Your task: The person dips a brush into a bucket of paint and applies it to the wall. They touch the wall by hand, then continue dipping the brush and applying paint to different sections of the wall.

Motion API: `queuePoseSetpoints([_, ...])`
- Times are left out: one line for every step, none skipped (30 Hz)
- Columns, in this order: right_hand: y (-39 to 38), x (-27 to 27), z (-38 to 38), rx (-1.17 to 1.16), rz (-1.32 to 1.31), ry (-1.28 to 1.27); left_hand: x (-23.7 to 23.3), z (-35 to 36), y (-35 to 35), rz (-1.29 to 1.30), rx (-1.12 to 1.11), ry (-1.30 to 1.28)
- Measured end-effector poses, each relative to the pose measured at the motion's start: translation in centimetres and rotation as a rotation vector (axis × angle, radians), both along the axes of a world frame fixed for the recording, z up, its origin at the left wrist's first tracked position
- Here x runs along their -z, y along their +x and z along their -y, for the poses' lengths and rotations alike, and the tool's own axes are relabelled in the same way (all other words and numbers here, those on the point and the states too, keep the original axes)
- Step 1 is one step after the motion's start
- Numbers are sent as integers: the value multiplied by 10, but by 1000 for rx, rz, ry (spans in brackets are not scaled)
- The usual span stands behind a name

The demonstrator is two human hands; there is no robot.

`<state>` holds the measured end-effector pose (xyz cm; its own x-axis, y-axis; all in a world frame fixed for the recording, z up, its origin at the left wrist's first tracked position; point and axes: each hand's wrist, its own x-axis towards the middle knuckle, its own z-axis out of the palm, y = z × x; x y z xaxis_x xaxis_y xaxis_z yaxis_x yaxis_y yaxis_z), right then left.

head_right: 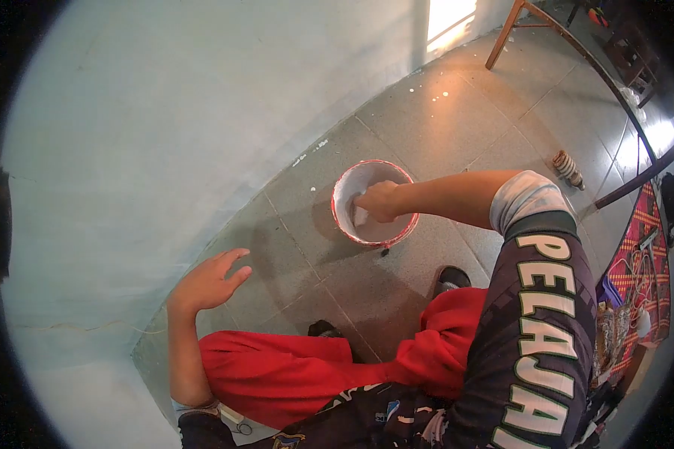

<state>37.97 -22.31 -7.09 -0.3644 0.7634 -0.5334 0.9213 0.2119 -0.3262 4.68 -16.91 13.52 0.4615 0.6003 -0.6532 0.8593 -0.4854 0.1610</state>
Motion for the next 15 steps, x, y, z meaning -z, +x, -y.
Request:
queuePoseSetpoints([1,1,1,7,-31,9,1,0,0,5,-4,-4])
queuePoseSetpoints([2,3,2,8,-34,9,1,-1,-1,2,-3,-5])
queuePoseSetpoints([2,5,2,4,-38,25,2,-1,-1,-2,-2,2])
queuePoseSetpoints([2,6,2,1,-40,43,3,-2,-1,-4,0,9])
queuePoseSetpoints([2,8,2,1,-41,42,4,-2,-1,-5,-1,8])
queuePoseSetpoints([2,3,4,24,-40,29,4,-3,-2,5,9,5])
queuePoseSetpoints([2,-2,5,47,-39,16,5,-4,-2,15,18,2])
queuePoseSetpoints([1,-7,4,47,-38,15,5,-5,-1,16,17,1])
queuePoseSetpoints([1,-8,3,55,-27,-1,4,-4,0,14,16,-1])
queuePoseSetpoints([1,-10,3,62,-16,-18,2,-3,1,13,14,-2])
queuePoseSetpoints([2,-11,3,61,-15,-20,1,-3,2,13,12,-4])
queuePoseSetpoints([4,-11,4,48,-30,4,0,-2,2,8,5,-4])
queuePoseSetpoints([5,-11,4,36,-45,29,-1,-1,3,2,-2,-4])
queuePoseSetpoints([6,-11,4,34,-44,27,-2,-1,4,2,-4,-6])
queuePoseSetpoints([7,-11,5,42,-46,40,-4,-1,5,4,-6,-14])
